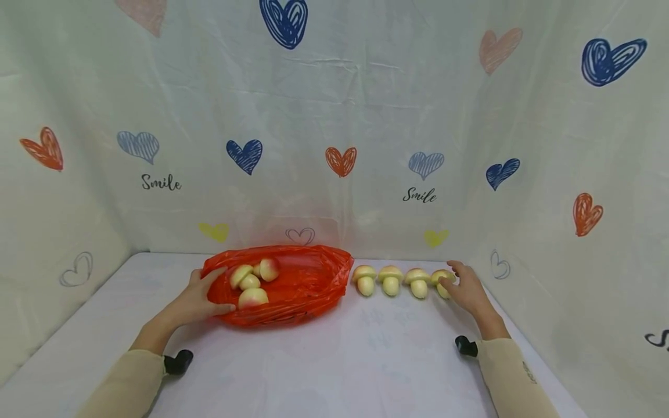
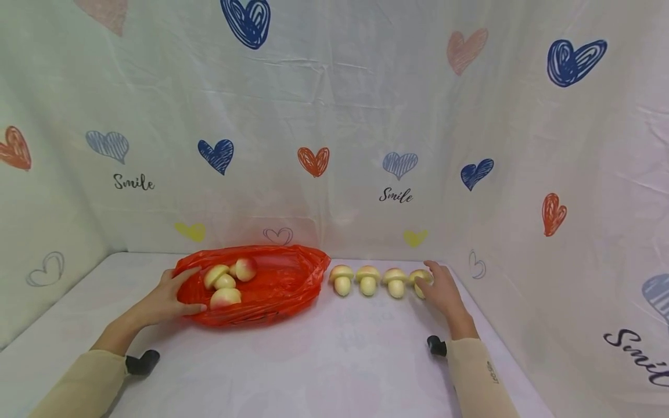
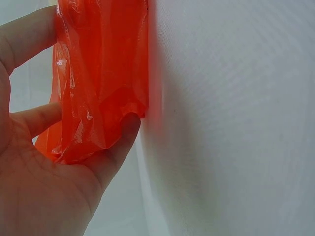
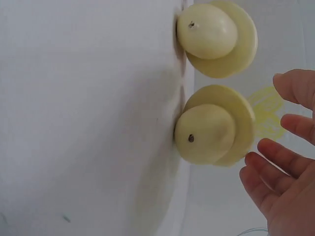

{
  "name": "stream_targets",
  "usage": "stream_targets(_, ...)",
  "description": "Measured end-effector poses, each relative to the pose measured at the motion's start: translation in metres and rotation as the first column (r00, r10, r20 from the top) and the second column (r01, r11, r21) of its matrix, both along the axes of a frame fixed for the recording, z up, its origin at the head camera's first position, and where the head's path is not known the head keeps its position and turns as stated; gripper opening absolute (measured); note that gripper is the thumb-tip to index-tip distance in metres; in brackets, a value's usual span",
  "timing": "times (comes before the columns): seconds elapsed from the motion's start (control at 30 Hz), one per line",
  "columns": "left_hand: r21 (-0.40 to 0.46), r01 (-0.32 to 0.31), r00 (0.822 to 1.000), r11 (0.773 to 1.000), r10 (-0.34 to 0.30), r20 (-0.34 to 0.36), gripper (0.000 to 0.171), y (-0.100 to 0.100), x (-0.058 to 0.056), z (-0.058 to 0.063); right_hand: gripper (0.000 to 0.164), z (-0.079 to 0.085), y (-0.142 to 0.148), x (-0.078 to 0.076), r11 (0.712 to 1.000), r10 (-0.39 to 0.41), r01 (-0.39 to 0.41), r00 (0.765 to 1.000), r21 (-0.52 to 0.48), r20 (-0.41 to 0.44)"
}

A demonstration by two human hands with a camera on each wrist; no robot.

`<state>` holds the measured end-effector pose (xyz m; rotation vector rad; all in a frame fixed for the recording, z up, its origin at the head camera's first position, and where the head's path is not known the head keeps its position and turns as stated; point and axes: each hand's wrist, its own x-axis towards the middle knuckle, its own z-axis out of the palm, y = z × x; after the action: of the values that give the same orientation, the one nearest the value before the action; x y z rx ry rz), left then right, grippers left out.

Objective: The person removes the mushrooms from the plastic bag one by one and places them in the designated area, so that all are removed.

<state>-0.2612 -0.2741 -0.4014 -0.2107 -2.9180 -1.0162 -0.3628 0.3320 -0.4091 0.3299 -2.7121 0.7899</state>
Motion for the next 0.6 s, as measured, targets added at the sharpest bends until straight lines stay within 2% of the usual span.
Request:
stream_targets(0.2, 0.001, -0.003, 1.000, 1.000, 0.003, 0.007, 0.097, 0.000, 0.000, 0.000, 0.053, 0.005, -0.017, 0.003, 0.999, 0.029, -0.032, 0.997, -0.035, -0.066)
stream_targets(0.43, -0.001, -0.005, 1.000, 1.000, 0.005, 0.006, 0.097, 0.000, -0.002, -0.002, 0.050, 0.015, -0.041, 0.009, 0.998, 0.064, -0.065, 0.996, -0.014, -0.061)
stream_targets(0.6, 0.000, -0.018, 0.999, 1.000, 0.018, 0.036, 0.098, 0.000, -0.001, -0.001, 0.050, 0.020, -0.060, 0.015, 0.996, 0.086, -0.085, 0.995, 0.032, -0.041)
